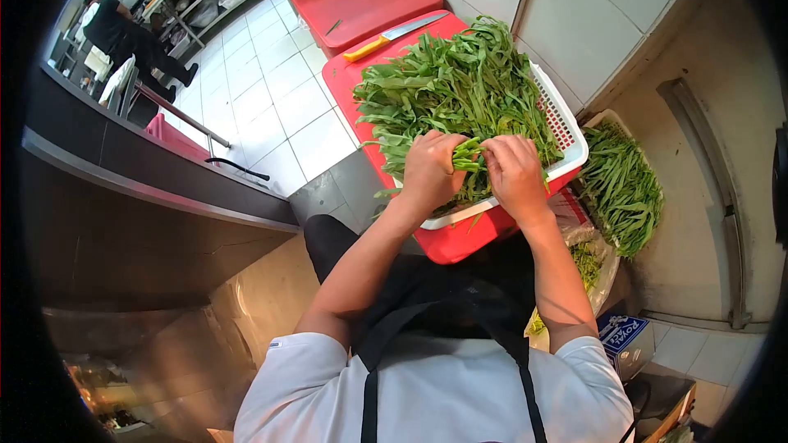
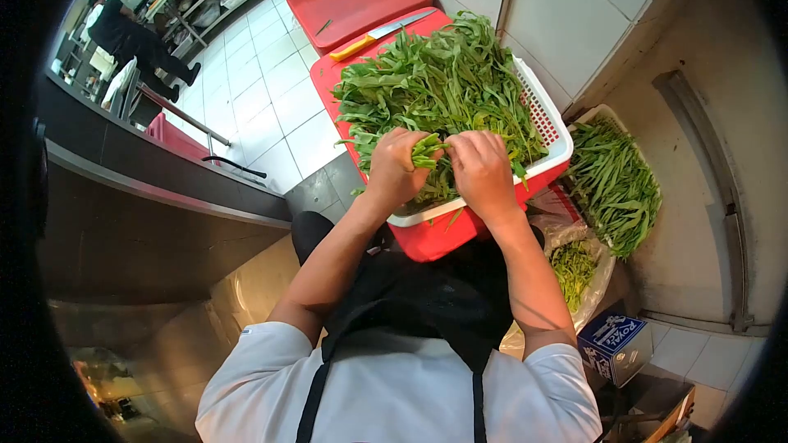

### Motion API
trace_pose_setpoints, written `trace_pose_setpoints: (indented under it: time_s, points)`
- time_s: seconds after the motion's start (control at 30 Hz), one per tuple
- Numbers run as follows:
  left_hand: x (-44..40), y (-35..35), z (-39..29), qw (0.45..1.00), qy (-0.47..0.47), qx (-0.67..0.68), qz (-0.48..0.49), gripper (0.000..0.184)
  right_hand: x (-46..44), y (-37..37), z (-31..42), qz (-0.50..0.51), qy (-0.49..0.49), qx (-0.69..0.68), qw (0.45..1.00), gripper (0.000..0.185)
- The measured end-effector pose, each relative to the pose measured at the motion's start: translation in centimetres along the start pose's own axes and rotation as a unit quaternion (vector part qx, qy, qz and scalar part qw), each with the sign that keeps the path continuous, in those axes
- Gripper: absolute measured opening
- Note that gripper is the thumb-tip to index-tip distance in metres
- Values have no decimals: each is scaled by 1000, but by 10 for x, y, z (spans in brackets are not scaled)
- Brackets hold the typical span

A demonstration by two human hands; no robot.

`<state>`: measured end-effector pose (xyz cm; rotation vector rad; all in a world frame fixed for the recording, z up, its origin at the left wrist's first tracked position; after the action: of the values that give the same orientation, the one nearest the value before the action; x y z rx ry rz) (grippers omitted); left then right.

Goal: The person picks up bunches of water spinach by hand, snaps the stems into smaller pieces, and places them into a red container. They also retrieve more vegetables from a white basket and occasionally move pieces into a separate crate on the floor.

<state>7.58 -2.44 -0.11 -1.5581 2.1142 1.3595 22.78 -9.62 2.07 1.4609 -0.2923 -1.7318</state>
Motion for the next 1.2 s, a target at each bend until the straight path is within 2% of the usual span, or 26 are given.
trace_pose_setpoints:
  time_s: [0.27, 0.33, 0.37, 0.47, 0.5, 0.6, 0.67, 0.73, 0.83, 0.93, 0.97, 1.07, 1.13, 1.2]
  points:
    - [4, -8, -5, 1000, 1, -13, 9, 33, 4, -2, -2, 5, -23, 23, 999, 13]
    - [2, -10, -9, 1000, 13, 2, -1, 32, 9, -10, -3, -61, -95, -43, 993, 7]
    - [0, -9, -14, 1000, 16, 12, 17, 18, 11, -9, -5, -74, -151, -73, 983, 6]
    - [4, -5, -14, 997, 53, 46, -2, 16, 14, 15, -20, -166, -286, -137, 934, 9]
    - [7, -3, -7, 992, 106, 62, 10, 16, 25, 22, -38, -190, -327, -126, 917, 12]
    - [9, 2, 17, 953, 141, 262, -56, 13, 68, 60, -81, -256, -386, -80, 882, 13]
    - [7, 17, 22, 921, 198, 327, -77, 12, 116, 84, -105, -273, -427, -39, 861, 11]
    - [10, 24, 32, 873, 227, 417, -110, 9, 180, 106, -129, -246, -435, 46, 865, 9]
    - [17, 30, 50, 820, 247, 496, -145, 12, 252, 136, -124, -127, -536, 213, 807, 13]
    - [19, 30, 60, 818, 214, 512, -153, 14, 311, 148, -133, 119, -587, 320, 734, 23]
    - [18, 29, 61, 821, 208, 509, -151, 14, 312, 146, -133, 71, -546, 341, 762, 22]
    - [17, 29, 59, 827, 230, 491, -149, 18, 227, 119, -101, -69, -499, 170, 847, 19]
    - [15, 31, 56, 832, 233, 480, -151, 20, 171, 89, -83, -73, -424, 73, 900, 16]
    - [12, 40, 54, 833, 232, 472, -170, 21, 111, 63, -45, -35, -292, 65, 954, 14]
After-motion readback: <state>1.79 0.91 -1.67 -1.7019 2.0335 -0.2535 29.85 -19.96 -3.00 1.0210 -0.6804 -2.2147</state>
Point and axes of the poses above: each hand's wrist, its own x-axis away from the middle knuckle, its own y-axis out of the back of the hand, z = x × y, the point moved 2 cm from there along -x, towards the middle knuckle, and after that the axes turned 3 degrees about -z, right-handed, at the moved point
